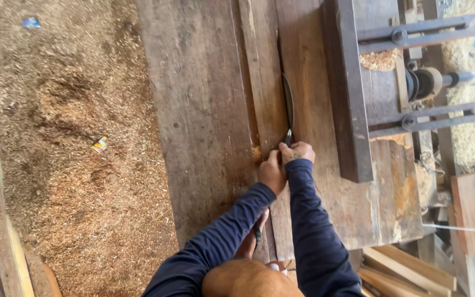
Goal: The person uses a metal scraper to remove material from a wooden plank clamped on a workbench. They repeatedly scrape along the same groove, adjusting grip and position while wood shavings accumulate on the floor.
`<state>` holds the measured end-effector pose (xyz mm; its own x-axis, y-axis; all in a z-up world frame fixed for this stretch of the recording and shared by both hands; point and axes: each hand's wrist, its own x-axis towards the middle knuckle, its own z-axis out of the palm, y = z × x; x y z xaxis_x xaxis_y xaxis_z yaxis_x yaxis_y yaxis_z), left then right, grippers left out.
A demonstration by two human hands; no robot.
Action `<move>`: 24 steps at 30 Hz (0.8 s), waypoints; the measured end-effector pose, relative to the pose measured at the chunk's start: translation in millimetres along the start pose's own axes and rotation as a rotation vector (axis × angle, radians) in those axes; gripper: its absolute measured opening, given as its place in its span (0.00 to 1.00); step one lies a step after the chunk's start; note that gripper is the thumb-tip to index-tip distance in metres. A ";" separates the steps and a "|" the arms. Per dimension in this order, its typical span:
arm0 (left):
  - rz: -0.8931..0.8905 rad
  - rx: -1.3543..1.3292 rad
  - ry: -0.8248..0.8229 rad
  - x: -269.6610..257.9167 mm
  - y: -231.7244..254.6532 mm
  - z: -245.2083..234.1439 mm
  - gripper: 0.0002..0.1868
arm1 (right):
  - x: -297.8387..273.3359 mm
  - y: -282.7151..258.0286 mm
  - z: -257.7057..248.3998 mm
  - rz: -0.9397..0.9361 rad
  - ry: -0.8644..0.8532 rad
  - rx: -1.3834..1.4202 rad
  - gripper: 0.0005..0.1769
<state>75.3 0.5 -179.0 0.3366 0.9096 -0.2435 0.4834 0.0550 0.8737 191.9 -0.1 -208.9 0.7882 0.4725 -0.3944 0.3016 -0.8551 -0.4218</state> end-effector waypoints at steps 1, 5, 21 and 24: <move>0.019 -0.013 0.030 0.1 1.4 0.0 0.15 | 1.0 -2.4 -0.1 0.015 0.006 -0.005 0.27; 0.022 -0.014 -0.006 -2.7 0.7 -2.8 0.12 | -5.3 -2.9 -0.8 0.051 0.015 0.015 0.28; 0.011 -0.073 -0.079 2.4 4.7 -4.7 0.11 | -12.7 -15.6 -17.0 0.060 0.024 0.067 0.26; 0.018 -0.118 -0.008 -0.3 5.5 -1.3 0.12 | -10.0 -16.0 -14.5 0.071 0.031 0.027 0.26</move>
